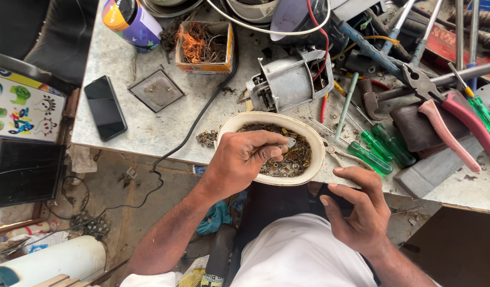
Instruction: The person uses a screwdriver to disassemble a small lock cylinder, then uses pliers to remove a pin. They place the disassembled parts into a white bowl filled with other lock components and continue to sort through the bowl with a spoon and their hands.
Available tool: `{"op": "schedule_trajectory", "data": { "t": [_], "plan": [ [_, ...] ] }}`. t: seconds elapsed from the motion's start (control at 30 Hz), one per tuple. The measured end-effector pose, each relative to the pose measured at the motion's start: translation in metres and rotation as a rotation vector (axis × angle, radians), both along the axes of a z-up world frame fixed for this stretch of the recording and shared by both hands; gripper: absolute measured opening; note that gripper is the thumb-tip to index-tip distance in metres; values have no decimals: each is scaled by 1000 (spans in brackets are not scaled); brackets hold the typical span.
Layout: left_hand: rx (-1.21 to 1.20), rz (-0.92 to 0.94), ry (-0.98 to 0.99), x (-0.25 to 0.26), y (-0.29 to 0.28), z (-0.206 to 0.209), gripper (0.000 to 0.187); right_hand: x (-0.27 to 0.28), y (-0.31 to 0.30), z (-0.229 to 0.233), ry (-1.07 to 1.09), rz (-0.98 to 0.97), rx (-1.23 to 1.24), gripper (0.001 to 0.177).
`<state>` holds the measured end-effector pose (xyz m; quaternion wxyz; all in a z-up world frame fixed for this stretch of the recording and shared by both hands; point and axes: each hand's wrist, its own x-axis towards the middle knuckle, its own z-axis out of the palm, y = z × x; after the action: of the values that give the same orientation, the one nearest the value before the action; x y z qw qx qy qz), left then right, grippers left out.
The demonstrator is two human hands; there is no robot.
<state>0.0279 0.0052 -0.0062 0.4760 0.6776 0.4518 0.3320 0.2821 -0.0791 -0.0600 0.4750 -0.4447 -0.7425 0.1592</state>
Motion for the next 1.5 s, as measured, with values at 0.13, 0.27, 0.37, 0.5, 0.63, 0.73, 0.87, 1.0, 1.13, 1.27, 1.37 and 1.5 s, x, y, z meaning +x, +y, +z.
{"op": "schedule_trajectory", "data": {
  "t": [0.13, 0.27, 0.37, 0.5, 0.63, 0.73, 0.87, 1.0, 1.13, 1.27, 1.37, 1.5],
  "plan": [
    [-151, -8, -168, -2, 1, -4, 23, 1, -3, -1, 11, -3, -10, 31],
    [-232, -11, -261, -4, 1, -7, 25, 1, -4, -1, 19, -3, -14, 30],
    [-243, -22, -291, -4, 1, -7, 25, 2, -5, 0, 9, -6, -14, 31],
    [-255, -21, -253, -3, 2, -4, 23, 3, -6, -1, 19, 5, -28, 30],
    [2, -93, 117, 4, 1, 5, 19, 4, -6, -2, 11, 7, -25, 30],
    [170, -182, 437, 16, 6, 6, 19, 4, -7, -2, 9, 6, -29, 30],
    [247, -300, 724, 31, 22, -1, 24, 4, -9, 1, 19, 5, -27, 29],
    [350, -407, 938, 39, 28, -7, 14, 9, -10, 2, 20, -29, -21, 30],
    [399, -385, 936, 44, 29, -8, 13, 15, -11, 2, 19, -45, -32, 30],
    [344, -292, 779, 40, 28, -2, 14, 20, -11, 2, 32, -52, -57, 30],
    [276, -206, 679, 35, 27, 8, 12, 25, -11, -2, 53, -47, -69, 31],
    [284, -168, 455, 39, 3, 32, 5, 30, -22, -14, 243, 45, -183, 29]
  ]
}}
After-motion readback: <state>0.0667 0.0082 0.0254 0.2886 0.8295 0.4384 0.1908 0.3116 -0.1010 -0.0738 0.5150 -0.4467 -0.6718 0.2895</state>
